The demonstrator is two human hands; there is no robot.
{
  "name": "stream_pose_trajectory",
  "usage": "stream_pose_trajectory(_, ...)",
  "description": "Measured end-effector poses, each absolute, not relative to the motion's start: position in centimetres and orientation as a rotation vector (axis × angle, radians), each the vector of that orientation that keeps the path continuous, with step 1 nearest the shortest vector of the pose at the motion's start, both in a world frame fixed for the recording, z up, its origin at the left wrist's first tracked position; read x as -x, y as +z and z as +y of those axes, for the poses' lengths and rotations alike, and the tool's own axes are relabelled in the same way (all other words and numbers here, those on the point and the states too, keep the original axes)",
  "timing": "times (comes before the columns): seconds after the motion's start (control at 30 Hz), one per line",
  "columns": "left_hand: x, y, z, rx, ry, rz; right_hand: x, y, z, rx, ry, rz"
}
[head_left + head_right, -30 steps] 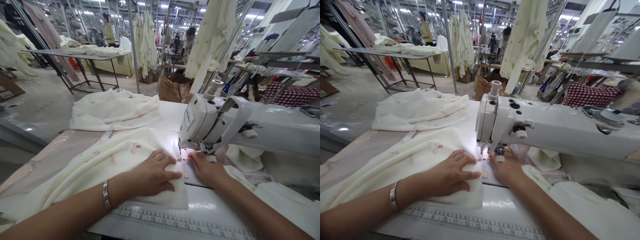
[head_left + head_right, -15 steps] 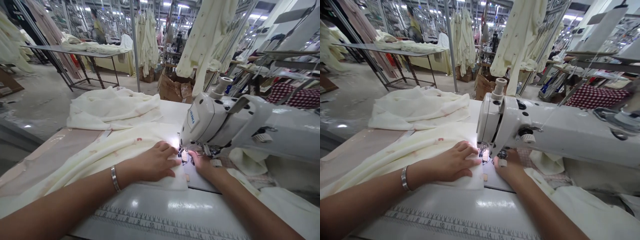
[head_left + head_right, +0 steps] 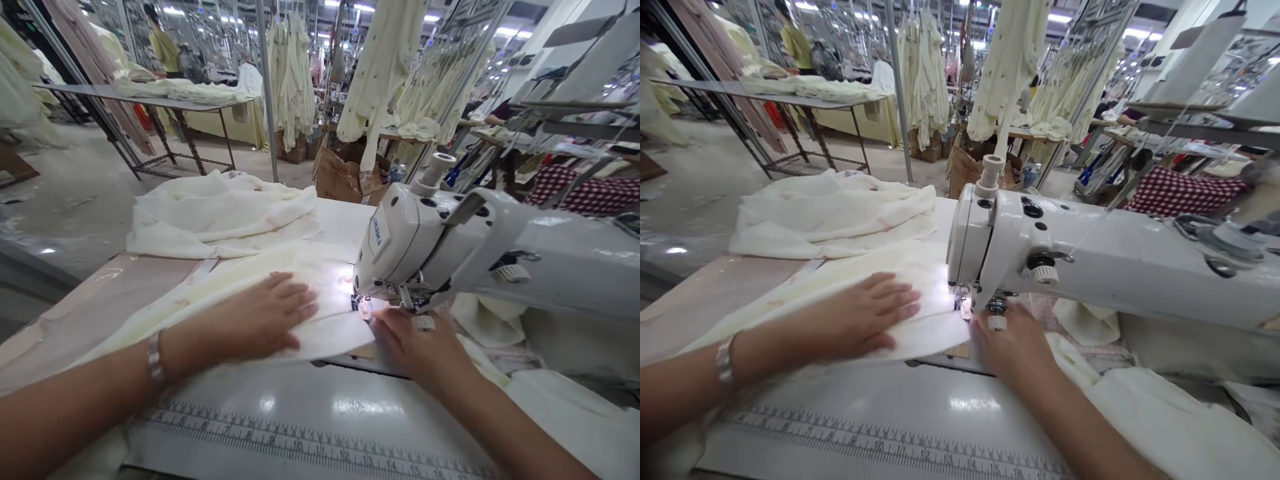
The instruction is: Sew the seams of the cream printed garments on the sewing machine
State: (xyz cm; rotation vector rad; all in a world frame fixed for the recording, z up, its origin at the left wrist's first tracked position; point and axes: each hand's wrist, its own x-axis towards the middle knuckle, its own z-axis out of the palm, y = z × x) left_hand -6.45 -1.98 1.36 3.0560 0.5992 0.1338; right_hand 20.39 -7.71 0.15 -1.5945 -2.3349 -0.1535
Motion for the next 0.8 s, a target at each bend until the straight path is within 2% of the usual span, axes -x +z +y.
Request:
stream_pose_trajectory(0.1,7.1,-0.5,-9.0,-2.854,0.303,1.063,-18.5,1.9,-10.3,1.206,-0.087,-2.454)
stream_pose_trajectory(0.17,5.5,-0.8,-12.3,-2.778,0.409,0.929,-17.9,2.2,-11.1,1.105,-0.078,-2.461)
stream_pose_trajectory(0.27,2.2,0.4,-11.8,-2.601,0.604,0.644,-17.9,1.8,-10.8,1.403,-0.139,-2.403)
stream_pose_trajectory(0.33,0.7,1.2,-8.7,-2.576,0.685,0.680,-18.2,1.2,-10.0,1.566,-0.217,-2.353)
stream_pose_trajectory(0.53,0.7,-0.6,-4.3,-2.696,0.591,0.669,-19.3,1.6,-9.8,1.609,-0.403,-2.251)
stream_pose_trajectory(0.6,0.9,-1.2,-4.8,-2.656,0.607,0.678,-18.8,2.2,-11.1,1.503,-0.245,-2.163)
stream_pose_trajectory(0.7,0.8,-1.4,-5.1,-2.636,0.670,0.711,-17.3,2.1,-12.9,1.284,0.174,-2.222)
stream_pose_trajectory(0.73,0.8,-1.4,-5.0,-2.660,0.664,0.718,-16.9,1.7,-13.2,1.272,0.210,-2.300)
stream_pose_trajectory(0.8,0.8,-1.2,-4.7,-2.732,0.605,0.715,-17.0,0.7,-13.3,1.361,0.078,-2.458)
